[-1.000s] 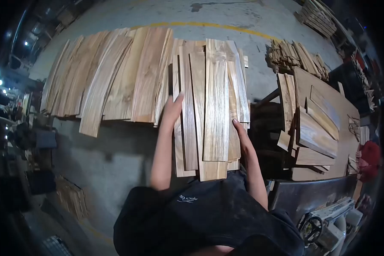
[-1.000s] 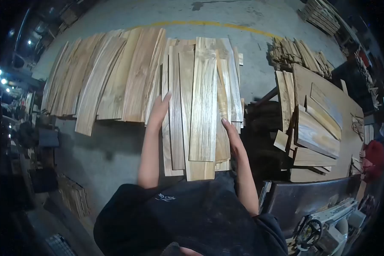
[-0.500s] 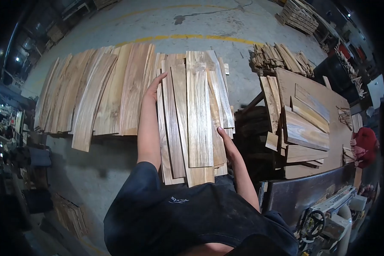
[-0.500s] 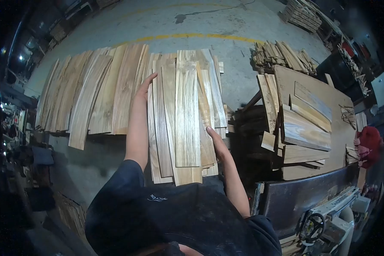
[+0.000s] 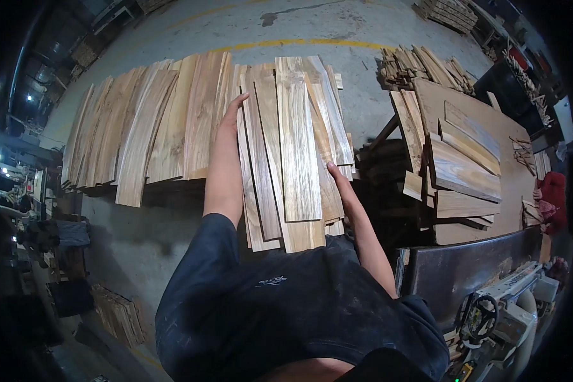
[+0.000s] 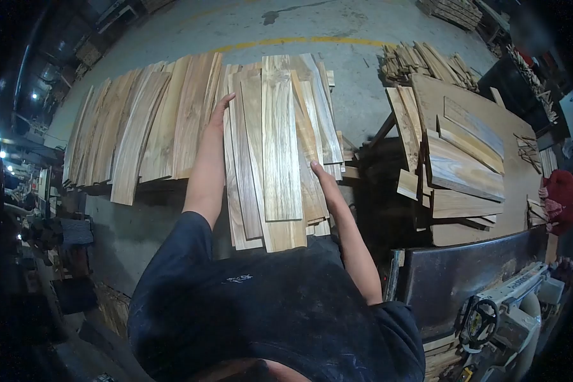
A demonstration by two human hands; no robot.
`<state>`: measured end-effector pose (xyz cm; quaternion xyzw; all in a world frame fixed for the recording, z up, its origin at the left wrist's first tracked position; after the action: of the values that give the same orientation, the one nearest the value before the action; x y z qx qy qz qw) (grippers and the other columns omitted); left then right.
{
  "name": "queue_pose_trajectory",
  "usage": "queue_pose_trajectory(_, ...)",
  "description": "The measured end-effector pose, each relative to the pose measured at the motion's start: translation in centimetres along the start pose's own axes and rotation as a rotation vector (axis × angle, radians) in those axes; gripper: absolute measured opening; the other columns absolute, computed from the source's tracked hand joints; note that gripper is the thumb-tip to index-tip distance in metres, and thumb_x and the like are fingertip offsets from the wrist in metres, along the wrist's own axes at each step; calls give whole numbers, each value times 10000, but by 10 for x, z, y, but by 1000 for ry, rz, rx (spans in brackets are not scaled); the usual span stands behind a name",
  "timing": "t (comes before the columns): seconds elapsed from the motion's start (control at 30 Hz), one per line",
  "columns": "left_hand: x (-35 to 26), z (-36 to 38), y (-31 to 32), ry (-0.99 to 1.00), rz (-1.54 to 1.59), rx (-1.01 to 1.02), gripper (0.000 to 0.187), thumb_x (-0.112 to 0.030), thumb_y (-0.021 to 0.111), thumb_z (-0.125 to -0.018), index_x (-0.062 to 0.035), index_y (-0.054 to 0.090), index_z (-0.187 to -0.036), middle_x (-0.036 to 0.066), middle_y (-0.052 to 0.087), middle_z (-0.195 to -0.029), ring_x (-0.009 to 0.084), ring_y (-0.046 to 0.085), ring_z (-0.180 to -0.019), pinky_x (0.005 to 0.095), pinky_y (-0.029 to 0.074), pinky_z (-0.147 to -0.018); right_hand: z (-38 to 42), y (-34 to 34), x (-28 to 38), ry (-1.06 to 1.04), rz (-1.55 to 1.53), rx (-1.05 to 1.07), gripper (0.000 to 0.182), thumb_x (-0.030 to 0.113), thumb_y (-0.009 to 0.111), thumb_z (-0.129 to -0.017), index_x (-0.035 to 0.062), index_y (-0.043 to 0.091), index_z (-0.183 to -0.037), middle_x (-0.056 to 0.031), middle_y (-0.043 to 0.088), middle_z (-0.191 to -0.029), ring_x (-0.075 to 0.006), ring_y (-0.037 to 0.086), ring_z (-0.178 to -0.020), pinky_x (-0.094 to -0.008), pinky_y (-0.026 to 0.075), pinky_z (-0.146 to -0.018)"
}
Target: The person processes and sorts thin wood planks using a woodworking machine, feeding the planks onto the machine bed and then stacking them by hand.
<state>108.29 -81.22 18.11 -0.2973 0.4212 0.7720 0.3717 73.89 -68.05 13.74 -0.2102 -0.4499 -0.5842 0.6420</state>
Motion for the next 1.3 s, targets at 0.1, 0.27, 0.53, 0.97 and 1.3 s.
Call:
queue_pose_trajectory(0.1, -1, -7, -3, 52, -4, -7, 650, -411, 771, -744, -46, 583, -1248, 137, 661, -1125, 279, 653, -979, 437, 544, -853, 11, 4, 12, -26, 67, -31, 811, 594, 515, -933, -122, 521, -1314, -230, 581, -1294, -270, 562, -1185, -342, 402, -1027)
queue_pose_trajectory(0.27, 4, -40, -23, 132, -98, 33, 714, -471, 698, -794, -26, 537, -1329, 157, 636, -1212, 302, 632, -1057, 429, 500, -954, 1, 0, 1, -65, 32, 26, 764, 584, 520, -932, -111, 578, -1244, -208, 621, -1227, -238, 579, -1116, -331, 407, -1001)
queue_pose_trajectory(0.53, 5, -70, -26, 260, 272, 183, 709, -578, 428, -952, -50, 466, -1425, 175, 570, -1341, 358, 575, -1183, 469, 464, -1014, 0, 0, -19, 150, -117, 119, 826, 594, 545, -916, -54, 434, -1416, -210, 486, -1418, -272, 512, -1270, -352, 377, -1079)
queue_pose_trajectory(0.97, -46, -176, -37, 185, 247, 205, 771, -656, 346, -944, -49, 517, -1387, 194, 527, -1386, 356, 513, -1258, 460, 407, -1067, -4, 1, -46, 335, -410, 256, 699, 517, 644, -892, -6, 520, -1339, -128, 647, -1231, -208, 671, -1043, -355, 541, -932)
queue_pose_trajectory(1.3, -38, -138, -7, 103, -56, 207, 755, -662, 361, -938, -46, 564, -1325, 189, 566, -1326, 344, 543, -1213, 451, 432, -1036, -6, 2, -45, 281, -412, 260, 810, 559, 690, -836, -16, 484, -1368, -165, 602, -1292, -238, 633, -1114, -369, 501, -984)
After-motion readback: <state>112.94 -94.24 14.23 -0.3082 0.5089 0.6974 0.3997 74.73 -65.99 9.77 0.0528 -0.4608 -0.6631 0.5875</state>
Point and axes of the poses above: each hand's wrist, its own z-axis away from the middle knuckle, its own y-axis out of the palm, x = y × z, the point moved 8 cm from there along -z, towards the middle knuckle
